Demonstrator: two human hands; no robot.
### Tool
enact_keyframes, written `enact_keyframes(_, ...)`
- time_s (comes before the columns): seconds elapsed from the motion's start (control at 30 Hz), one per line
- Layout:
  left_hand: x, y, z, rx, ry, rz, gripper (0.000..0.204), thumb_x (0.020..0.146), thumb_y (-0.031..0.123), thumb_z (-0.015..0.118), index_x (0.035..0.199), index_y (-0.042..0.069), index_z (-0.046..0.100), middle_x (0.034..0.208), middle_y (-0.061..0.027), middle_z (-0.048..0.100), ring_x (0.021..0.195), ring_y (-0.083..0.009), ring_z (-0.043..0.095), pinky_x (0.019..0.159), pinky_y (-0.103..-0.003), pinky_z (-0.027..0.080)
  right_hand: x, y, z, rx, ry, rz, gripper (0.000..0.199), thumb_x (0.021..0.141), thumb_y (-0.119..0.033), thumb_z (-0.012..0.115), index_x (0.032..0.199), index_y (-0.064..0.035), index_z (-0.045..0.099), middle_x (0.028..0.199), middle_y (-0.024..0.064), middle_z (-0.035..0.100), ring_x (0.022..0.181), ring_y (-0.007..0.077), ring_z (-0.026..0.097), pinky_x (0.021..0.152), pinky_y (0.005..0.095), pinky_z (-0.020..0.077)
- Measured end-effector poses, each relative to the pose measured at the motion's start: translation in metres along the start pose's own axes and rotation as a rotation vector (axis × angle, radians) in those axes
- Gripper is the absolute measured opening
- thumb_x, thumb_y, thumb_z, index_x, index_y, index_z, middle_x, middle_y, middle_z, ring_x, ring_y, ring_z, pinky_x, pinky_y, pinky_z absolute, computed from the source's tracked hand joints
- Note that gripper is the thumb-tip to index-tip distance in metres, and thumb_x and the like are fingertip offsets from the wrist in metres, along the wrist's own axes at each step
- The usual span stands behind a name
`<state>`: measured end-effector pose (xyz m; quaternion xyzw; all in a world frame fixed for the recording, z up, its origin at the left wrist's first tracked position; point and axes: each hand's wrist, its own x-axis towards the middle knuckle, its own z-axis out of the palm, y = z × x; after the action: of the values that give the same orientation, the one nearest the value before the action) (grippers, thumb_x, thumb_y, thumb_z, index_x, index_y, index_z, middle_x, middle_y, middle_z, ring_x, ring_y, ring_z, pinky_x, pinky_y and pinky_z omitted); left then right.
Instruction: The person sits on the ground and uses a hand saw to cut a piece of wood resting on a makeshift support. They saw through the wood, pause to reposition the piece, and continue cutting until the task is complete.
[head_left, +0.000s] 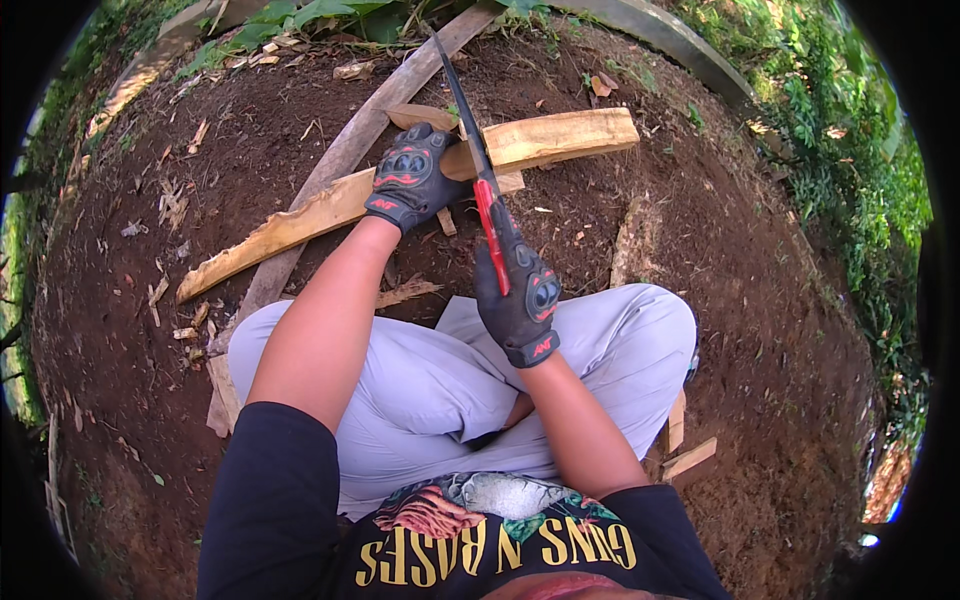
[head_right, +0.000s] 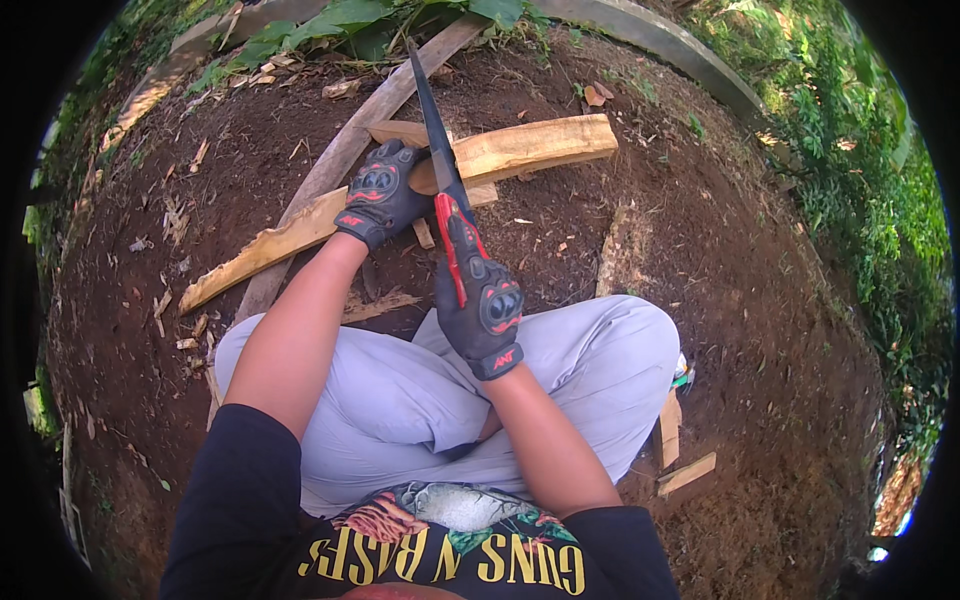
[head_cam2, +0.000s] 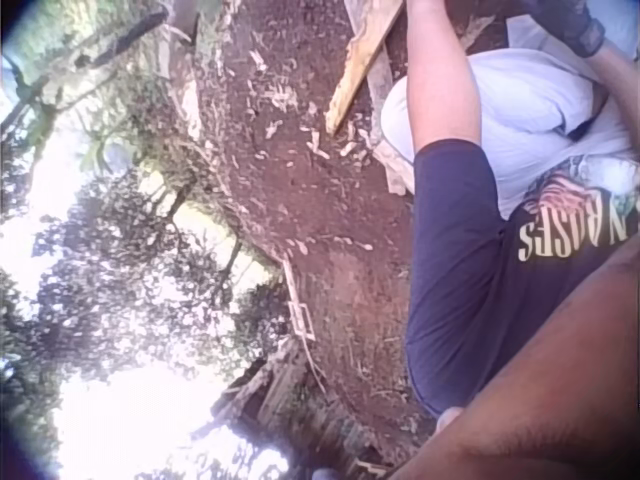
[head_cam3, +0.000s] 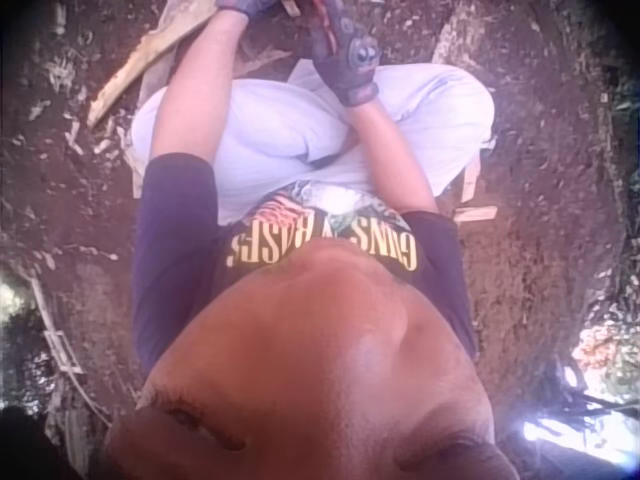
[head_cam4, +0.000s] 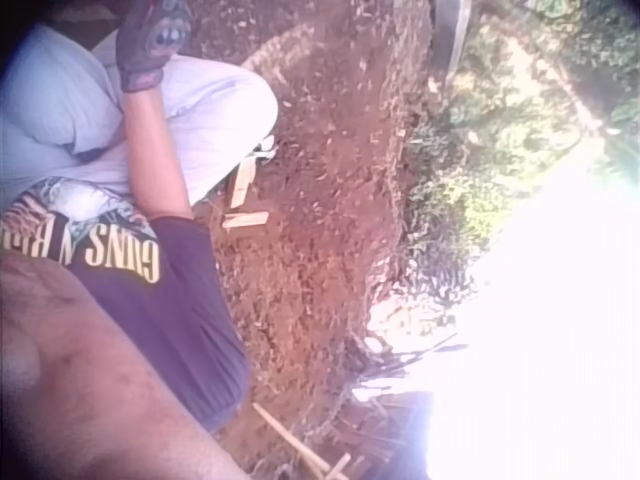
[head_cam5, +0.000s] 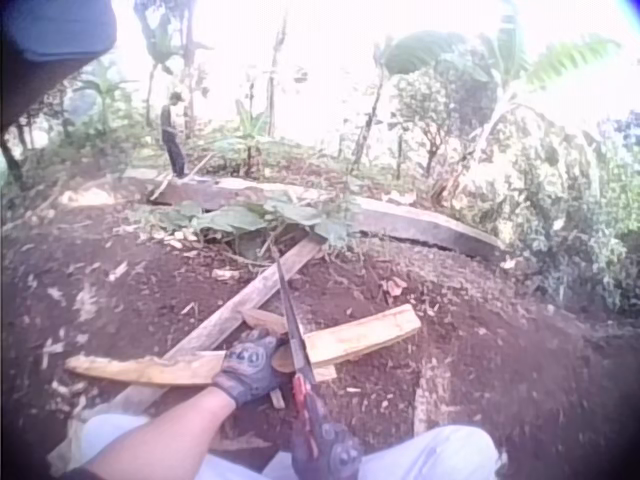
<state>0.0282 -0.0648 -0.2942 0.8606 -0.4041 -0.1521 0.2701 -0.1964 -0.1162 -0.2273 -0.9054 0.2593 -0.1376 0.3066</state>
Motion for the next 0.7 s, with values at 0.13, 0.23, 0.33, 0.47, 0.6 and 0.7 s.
enact_keyframes(0.13, -0.001, 0.0, -0.003, 0.004, -0.016, 0.002, 0.066, 0.08, 0.046, 0.089, 0.131, 0.007, 0.074, 0.125, -0.0229, 0.069, 0.122, -0.0427, 0.065, 0.11, -0.053, 0.052, 0.0, -0.003, -0.004, 0.026, -0.032, 0.047, 0.057, 0.102, -0.013, 0.068, 0.158, -0.0065, 0.057, 0.129, 0.0273, 0.074, 0.107, 0.0445, 0.076, 0.087, 0.05, 0.0615)
enact_keyframes(0.23, 0.0, 0.002, -0.003, 0.005, -0.015, 0.008, 0.066, 0.079, 0.051, 0.09, 0.126, 0.007, 0.076, 0.125, -0.0228, 0.069, 0.121, -0.0422, 0.066, 0.108, -0.053, 0.053, -0.003, -0.001, -0.004, 0.053, -0.03, 0.066, 0.057, 0.102, -0.013, 0.069, 0.157, -0.0061, 0.057, 0.135, 0.0276, 0.072, 0.115, 0.0445, 0.075, 0.094, 0.0493, 0.0611)
enact_keyframes(0.33, 0.0, 0.002, -0.004, -0.001, -0.019, 0.0, 0.065, 0.078, 0.051, 0.091, 0.123, 0.007, 0.077, 0.124, -0.0222, 0.069, 0.121, -0.0418, 0.067, 0.107, -0.052, 0.054, 0.001, -0.006, -0.008, 0.089, -0.038, 0.084, 0.055, 0.102, -0.013, 0.069, 0.156, -0.0051, 0.058, 0.139, 0.0272, 0.071, 0.121, 0.0442, 0.073, 0.098, 0.0486, 0.0603)
enact_keyframes(0.47, 0.0, 0.005, -0.004, 0.0, -0.01, 0.011, 0.065, 0.078, 0.051, 0.092, 0.124, 0.008, 0.077, 0.123, -0.0216, 0.069, 0.121, -0.0415, 0.067, 0.106, -0.052, 0.054, 0.004, -0.002, -0.004, 0.109, -0.029, 0.065, 0.053, 0.103, -0.012, 0.069, 0.155, -0.0043, 0.06, 0.142, 0.0255, 0.07, 0.125, 0.0431, 0.072, 0.102, 0.0473, 0.0596)
enact_keyframes(0.6, 0.002, 0.005, -0.004, 0.016, -0.029, -0.006, 0.067, 0.077, 0.051, 0.092, 0.126, 0.008, 0.076, 0.125, -0.0214, 0.069, 0.121, -0.0412, 0.066, 0.106, -0.053, 0.054, 0.007, 0.001, -0.002, 0.108, 0.022, 0.026, 0.056, 0.102, -0.017, 0.067, 0.157, -0.0087, 0.059, 0.129, 0.0257, 0.074, 0.105, 0.0436, 0.076, 0.087, 0.0501, 0.061)
enact_keyframes(0.7, 0.002, 0.007, -0.003, 0.027, -0.041, -0.007, 0.068, 0.077, 0.052, 0.092, 0.126, 0.009, 0.075, 0.125, -0.0211, 0.068, 0.12, -0.0407, 0.066, 0.106, -0.053, 0.054, 0.002, 0.003, -0.004, 0.158, 0.056, 0.064, 0.057, 0.101, -0.015, 0.068, 0.157, -0.0085, 0.059, 0.139, 0.0252, 0.071, 0.114, 0.0423, 0.075, 0.094, 0.0485, 0.0613)
